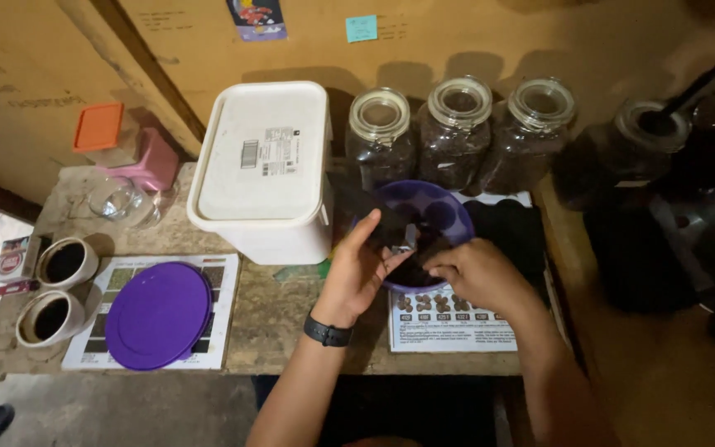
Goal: Packaging ground coffee by scooping it into small pouches and weighing them on a digital scale for precision.
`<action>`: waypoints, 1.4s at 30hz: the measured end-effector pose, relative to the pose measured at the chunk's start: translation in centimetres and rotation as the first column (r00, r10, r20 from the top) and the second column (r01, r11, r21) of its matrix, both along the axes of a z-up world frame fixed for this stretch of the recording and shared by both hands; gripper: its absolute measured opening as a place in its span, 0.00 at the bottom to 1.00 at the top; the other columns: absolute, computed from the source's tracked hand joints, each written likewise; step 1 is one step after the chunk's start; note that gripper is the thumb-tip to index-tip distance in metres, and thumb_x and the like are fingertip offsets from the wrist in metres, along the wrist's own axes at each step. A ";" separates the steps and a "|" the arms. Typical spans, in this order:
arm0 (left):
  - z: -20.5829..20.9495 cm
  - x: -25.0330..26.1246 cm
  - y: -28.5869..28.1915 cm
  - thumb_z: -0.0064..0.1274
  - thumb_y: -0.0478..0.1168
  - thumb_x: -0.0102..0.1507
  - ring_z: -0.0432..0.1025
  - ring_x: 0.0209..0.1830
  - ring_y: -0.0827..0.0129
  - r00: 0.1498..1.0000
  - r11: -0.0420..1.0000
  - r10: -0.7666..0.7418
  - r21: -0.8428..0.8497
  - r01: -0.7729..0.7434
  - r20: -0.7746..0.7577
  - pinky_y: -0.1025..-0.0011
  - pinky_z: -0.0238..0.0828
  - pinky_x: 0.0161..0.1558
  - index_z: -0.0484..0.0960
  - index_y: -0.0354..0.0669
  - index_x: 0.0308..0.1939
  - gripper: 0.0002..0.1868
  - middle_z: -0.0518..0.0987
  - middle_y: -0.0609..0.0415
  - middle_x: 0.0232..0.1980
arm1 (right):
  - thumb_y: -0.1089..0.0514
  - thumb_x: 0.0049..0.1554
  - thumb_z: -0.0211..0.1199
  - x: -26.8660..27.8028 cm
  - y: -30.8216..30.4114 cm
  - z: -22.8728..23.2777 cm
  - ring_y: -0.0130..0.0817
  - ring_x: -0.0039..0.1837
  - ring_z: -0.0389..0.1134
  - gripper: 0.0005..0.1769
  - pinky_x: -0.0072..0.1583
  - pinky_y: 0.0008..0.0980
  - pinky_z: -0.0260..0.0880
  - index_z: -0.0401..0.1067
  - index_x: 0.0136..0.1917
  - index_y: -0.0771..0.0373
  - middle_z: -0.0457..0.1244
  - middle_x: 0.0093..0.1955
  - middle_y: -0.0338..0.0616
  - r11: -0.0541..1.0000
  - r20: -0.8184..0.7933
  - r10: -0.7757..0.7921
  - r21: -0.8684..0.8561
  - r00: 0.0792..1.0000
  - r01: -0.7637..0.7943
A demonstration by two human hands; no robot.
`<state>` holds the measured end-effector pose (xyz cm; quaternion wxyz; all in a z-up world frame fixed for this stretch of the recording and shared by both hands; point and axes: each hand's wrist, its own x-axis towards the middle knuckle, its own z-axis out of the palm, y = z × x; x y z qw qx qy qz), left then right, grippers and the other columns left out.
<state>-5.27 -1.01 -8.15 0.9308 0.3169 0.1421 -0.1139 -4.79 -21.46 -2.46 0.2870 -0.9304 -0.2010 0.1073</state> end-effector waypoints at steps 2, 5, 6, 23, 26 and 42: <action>1.1 0.4 -0.1 0.63 0.53 0.63 0.79 0.49 0.56 1.000 1.000 -0.004 0.000 0.004 0.010 0.50 0.75 0.61 0.78 0.47 0.48 0.18 0.79 0.48 0.53 | 0.57 0.54 0.63 -0.2 -0.5 0.8 0.58 0.50 0.75 0.10 0.53 0.54 0.75 0.86 0.45 0.54 0.75 0.41 0.51 1.000 -0.026 0.000 -0.011 1.000 0.000; 3.2 -0.1 -0.2 0.62 0.52 0.63 0.78 0.50 0.54 1.000 1.000 0.010 0.023 -0.010 -0.004 0.48 0.76 0.59 0.78 0.47 0.49 0.18 0.78 0.46 0.53 | 0.57 0.54 0.64 -0.4 -1.1 0.8 0.59 0.47 0.75 0.10 0.51 0.53 0.75 0.85 0.44 0.55 0.74 0.39 0.52 0.997 -0.036 0.042 -0.067 0.998 -0.044; 2.1 0.3 -0.1 0.63 0.51 0.62 0.78 0.50 0.54 1.000 0.999 0.015 0.028 -0.015 -0.007 0.48 0.76 0.60 0.78 0.47 0.48 0.18 0.79 0.47 0.53 | 0.57 0.54 0.64 -0.5 -1.2 0.9 0.58 0.47 0.75 0.10 0.51 0.53 0.75 0.86 0.44 0.54 0.74 0.38 0.52 0.998 -0.049 0.033 -0.054 0.998 -0.036; 2.9 0.8 -0.4 0.65 0.49 0.61 0.79 0.49 0.51 0.996 0.995 0.086 0.061 -0.085 -0.018 0.48 0.78 0.58 0.83 0.43 0.46 0.17 0.82 0.43 0.51 | 0.56 0.55 0.65 1.9 0.9 -2.7 0.54 0.51 0.75 0.10 0.53 0.49 0.75 0.85 0.48 0.49 0.75 0.43 0.49 0.994 -0.002 0.093 0.066 0.996 -0.092; 3.9 0.6 -0.6 0.65 0.48 0.62 0.76 0.51 0.50 0.996 0.993 0.092 0.072 -0.090 -0.018 0.45 0.76 0.58 0.77 0.39 0.47 0.19 0.78 0.42 0.52 | 0.55 0.56 0.66 1.1 0.1 -1.3 0.51 0.50 0.76 0.09 0.54 0.46 0.76 0.86 0.47 0.48 0.75 0.41 0.47 0.991 -0.027 0.136 -0.001 0.990 -0.136; 3.4 0.4 -1.2 0.64 0.44 0.62 0.77 0.52 0.50 0.990 0.983 0.141 0.114 -0.143 0.025 0.46 0.78 0.55 0.71 0.39 0.55 0.23 0.77 0.44 0.51 | 0.57 0.55 0.66 1.1 -3.4 -0.5 0.51 0.46 0.75 0.09 0.47 0.43 0.75 0.85 0.47 0.53 0.73 0.37 0.49 0.996 0.099 -0.089 0.010 0.991 0.088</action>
